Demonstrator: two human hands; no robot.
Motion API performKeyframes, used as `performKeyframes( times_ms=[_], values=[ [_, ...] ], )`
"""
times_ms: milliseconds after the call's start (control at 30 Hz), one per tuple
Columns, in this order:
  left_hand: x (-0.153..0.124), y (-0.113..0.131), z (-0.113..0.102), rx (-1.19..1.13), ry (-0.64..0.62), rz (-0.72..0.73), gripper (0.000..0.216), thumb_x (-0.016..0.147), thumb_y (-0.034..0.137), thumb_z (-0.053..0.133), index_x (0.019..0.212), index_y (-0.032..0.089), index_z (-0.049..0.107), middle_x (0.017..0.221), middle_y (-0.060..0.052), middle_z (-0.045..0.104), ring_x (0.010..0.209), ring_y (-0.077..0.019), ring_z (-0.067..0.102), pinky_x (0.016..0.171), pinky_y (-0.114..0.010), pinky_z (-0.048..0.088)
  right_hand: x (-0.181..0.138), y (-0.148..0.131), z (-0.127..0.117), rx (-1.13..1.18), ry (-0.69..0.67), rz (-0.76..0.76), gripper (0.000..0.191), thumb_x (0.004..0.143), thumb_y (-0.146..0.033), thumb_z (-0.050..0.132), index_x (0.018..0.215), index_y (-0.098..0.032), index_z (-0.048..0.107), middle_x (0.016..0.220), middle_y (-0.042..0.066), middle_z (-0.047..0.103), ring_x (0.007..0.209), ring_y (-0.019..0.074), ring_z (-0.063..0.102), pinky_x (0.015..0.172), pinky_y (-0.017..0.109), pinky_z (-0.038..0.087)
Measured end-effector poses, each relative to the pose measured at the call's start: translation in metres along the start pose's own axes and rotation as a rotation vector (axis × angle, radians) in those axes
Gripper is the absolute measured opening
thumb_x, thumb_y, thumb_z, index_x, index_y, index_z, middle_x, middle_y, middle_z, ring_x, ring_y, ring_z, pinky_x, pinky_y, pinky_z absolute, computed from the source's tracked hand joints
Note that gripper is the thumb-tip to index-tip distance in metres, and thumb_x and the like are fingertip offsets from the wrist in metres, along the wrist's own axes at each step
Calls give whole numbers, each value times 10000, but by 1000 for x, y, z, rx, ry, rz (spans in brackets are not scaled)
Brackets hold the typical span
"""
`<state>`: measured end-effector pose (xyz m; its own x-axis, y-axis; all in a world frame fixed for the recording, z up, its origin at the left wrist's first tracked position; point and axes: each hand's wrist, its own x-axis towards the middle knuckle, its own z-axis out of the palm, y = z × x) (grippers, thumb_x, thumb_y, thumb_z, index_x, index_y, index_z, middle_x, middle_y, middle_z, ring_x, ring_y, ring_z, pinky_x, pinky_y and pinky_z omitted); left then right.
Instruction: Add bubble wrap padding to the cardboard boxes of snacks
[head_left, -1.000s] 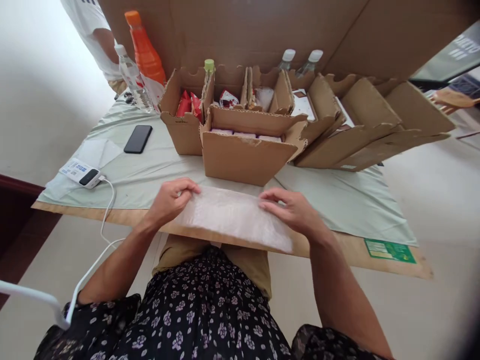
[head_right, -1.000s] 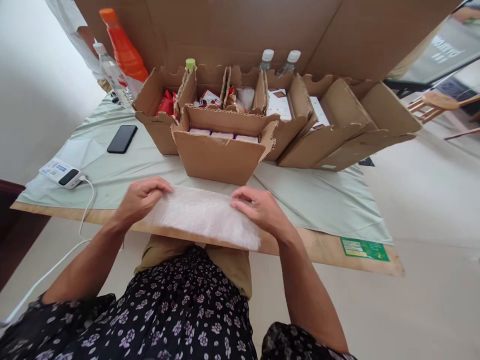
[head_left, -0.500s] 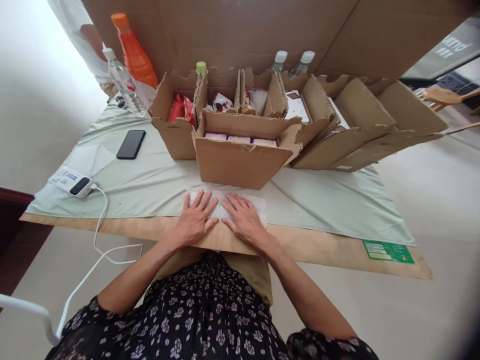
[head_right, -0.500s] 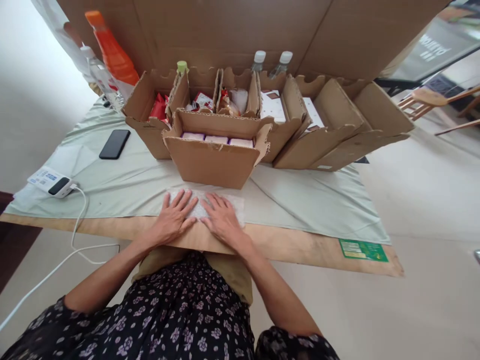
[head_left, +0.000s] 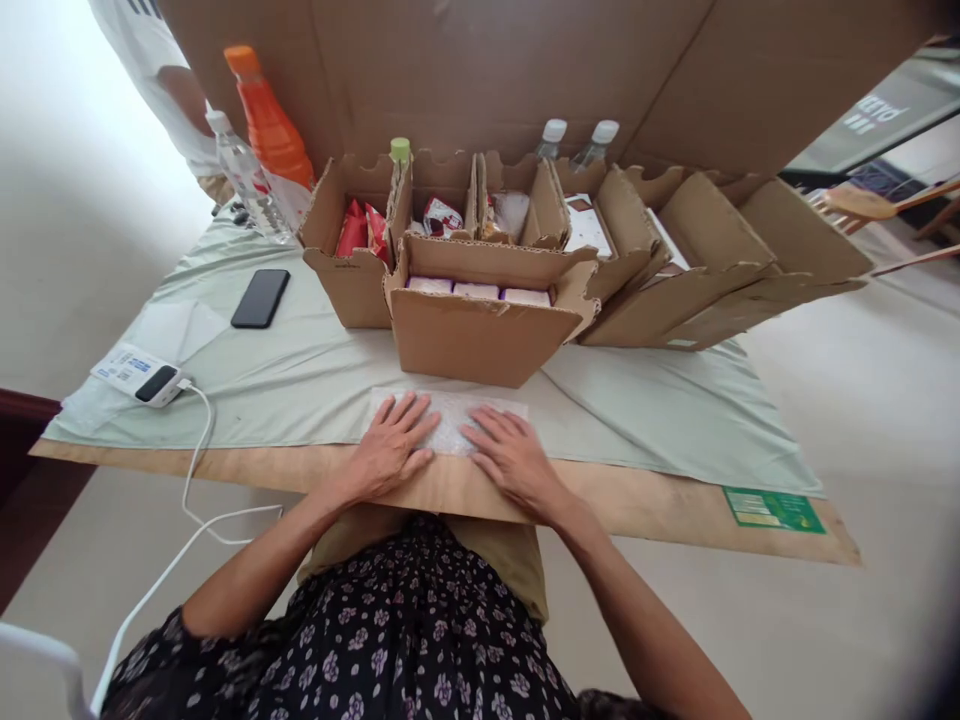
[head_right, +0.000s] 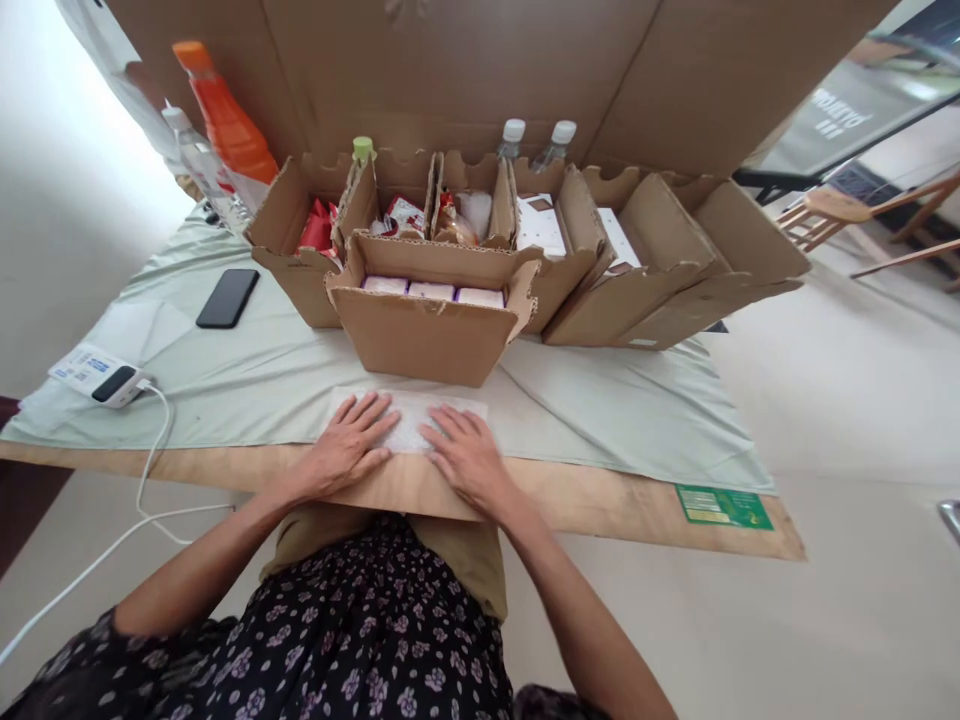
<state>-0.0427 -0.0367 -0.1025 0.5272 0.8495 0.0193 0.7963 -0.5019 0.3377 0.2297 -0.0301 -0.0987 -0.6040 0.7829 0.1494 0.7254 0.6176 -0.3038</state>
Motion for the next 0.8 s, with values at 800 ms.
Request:
performKeyframes(
  times_ms=[800],
  values=[
    [-13,-28,-50,21,578,-47,156,848,85,558,817,222,625,1325,-93,695,1428,-315,504,1187,-549,390,-26,7,-49,-79,485,167,174,914,-130,519,837,-254,613,1181,61,775,1273,287,639,1050,469,426]
  ],
)
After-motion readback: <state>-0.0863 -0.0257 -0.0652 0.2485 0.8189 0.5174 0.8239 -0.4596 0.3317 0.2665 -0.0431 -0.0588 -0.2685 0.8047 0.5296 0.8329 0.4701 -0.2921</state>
